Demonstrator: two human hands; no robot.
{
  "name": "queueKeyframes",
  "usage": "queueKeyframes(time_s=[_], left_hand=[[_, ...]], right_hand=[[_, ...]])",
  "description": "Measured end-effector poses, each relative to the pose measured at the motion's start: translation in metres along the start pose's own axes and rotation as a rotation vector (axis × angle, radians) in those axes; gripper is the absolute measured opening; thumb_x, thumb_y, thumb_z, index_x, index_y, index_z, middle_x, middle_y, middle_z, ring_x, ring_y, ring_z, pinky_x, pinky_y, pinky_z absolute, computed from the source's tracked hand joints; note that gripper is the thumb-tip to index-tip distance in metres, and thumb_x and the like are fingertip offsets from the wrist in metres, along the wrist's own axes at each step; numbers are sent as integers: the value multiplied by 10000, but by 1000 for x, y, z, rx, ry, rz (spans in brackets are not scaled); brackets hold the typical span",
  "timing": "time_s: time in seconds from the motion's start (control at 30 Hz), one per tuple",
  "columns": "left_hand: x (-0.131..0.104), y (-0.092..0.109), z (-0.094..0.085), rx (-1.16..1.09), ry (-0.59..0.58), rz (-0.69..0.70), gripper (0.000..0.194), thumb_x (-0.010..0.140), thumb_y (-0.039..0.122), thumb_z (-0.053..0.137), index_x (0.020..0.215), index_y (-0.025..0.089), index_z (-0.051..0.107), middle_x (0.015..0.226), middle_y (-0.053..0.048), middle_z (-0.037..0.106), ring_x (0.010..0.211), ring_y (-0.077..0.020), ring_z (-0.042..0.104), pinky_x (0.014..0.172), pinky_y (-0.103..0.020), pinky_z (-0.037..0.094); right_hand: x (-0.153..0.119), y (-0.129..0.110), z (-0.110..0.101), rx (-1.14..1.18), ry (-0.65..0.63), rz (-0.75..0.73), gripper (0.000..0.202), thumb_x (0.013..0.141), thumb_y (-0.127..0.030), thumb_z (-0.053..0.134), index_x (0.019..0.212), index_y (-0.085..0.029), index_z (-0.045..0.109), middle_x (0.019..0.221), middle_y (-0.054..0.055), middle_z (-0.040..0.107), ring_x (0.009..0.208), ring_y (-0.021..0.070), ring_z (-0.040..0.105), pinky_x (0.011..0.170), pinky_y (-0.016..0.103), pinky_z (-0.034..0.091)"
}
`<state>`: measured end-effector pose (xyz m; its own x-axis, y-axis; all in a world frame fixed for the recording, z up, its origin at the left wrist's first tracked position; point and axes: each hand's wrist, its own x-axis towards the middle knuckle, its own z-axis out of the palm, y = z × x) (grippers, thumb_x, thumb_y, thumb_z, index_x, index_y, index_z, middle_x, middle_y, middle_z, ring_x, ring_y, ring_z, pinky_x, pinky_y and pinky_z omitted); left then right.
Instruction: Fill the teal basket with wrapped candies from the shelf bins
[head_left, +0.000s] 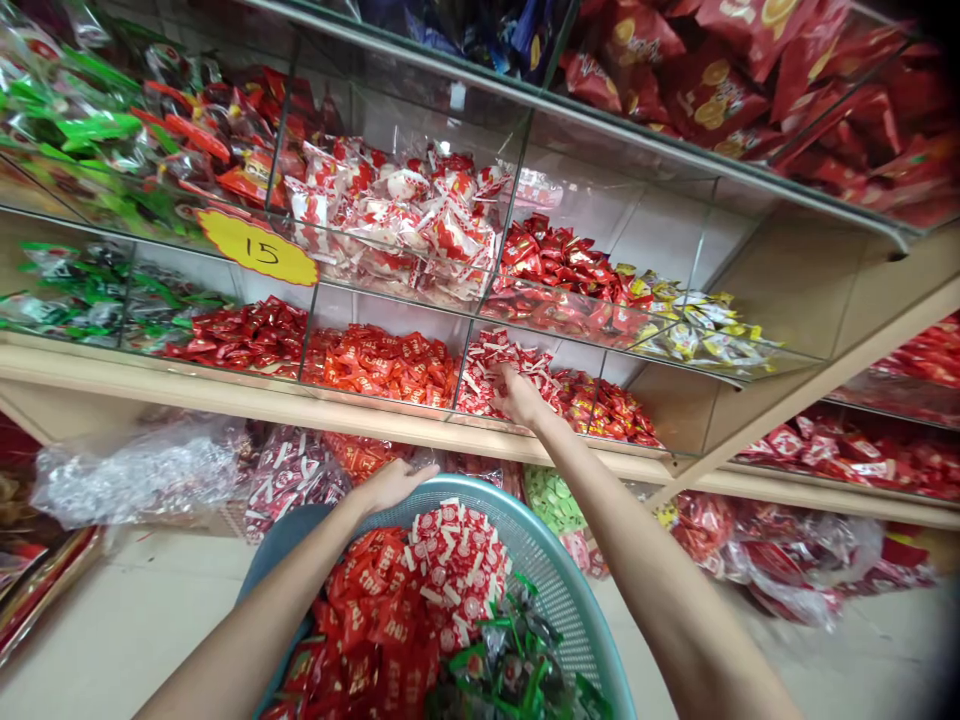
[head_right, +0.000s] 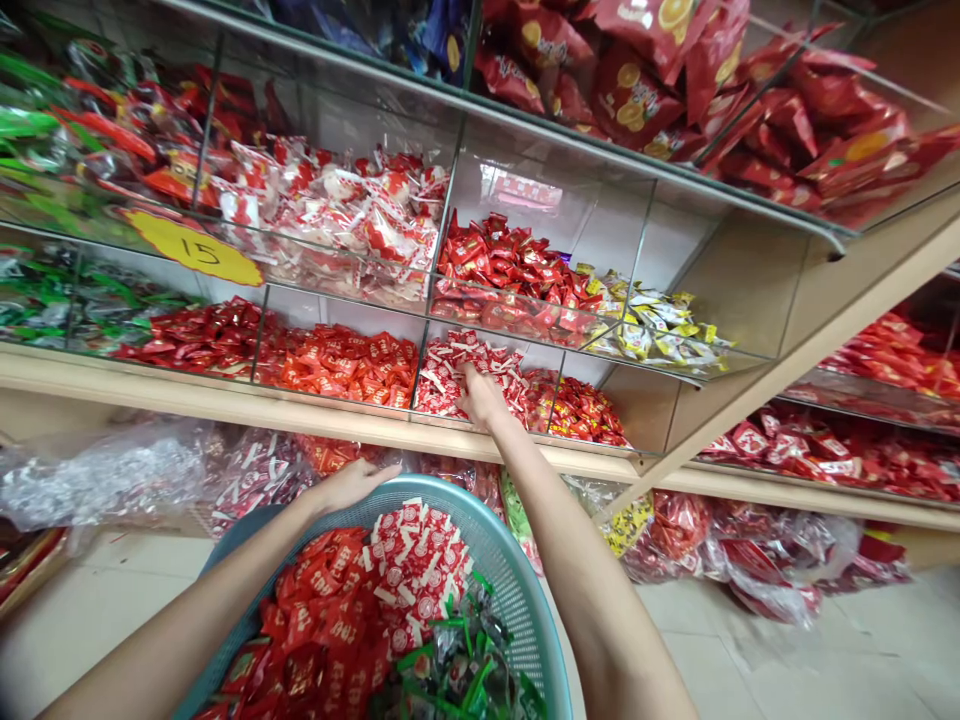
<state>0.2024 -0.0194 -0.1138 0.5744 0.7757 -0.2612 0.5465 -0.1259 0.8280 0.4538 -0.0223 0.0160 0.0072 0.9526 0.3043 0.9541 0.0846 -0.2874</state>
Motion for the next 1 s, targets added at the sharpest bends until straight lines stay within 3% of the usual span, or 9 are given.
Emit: queueKeyframes(time_s=[0.17,0.37,0.67,0.77,0.87,1.0], left_hand=[[-2,4,0,14,-3,-23,676,647,768,425,654,140,674,649,-62,672,699,-250,597,622,-289,366],[-2,4,0,11,-4,-27,679,645,773,424,640,140,667,652,-66,673,718,-254,602,618,-285,363],[0,-1,0,-26,-9,8,656,622,760,447,658,147,676,662,-50,675,700,-232,581,617,-270,354],[0,-1,1,-27,-6,2,648,617,762,452,634,152,669,644,-49,669,676,-227,572,608,-271,346],[0,0,1,-37,-3,-9,656,604,768,459,634,146,667,629,-49,661,656,-222,559,604,-274,340],[2,0,2,-64,-11,-15,668,599,769,467,649,133,665,598,-29,628,634,-203,532,595,-268,329]], right_hand=[[-3,-6,-10,-71,-30,-9,536,707,-127,620,1216,-177,464,876,56,641,854,217,570,760,321,423],[-11,-1,-23,26,-21,-55,533,685,-176,661,1185,-165,476,856,35,617,772,178,555,703,293,425],[-48,15,-54,165,12,-88,470,715,-245,627,1151,-172,466,838,17,556,761,162,531,707,293,434],[-69,1,-63,257,68,-92,396,739,-278,615,1094,-187,465,870,27,555,788,164,538,720,298,437],[-94,-28,-59,343,80,-115,277,759,-289,606,980,-205,461,904,26,558,816,160,535,726,291,434],[-121,-69,-23,353,-177,-194,178,785,-249,588,907,-216,462,884,4,542,803,153,513,694,272,415]])
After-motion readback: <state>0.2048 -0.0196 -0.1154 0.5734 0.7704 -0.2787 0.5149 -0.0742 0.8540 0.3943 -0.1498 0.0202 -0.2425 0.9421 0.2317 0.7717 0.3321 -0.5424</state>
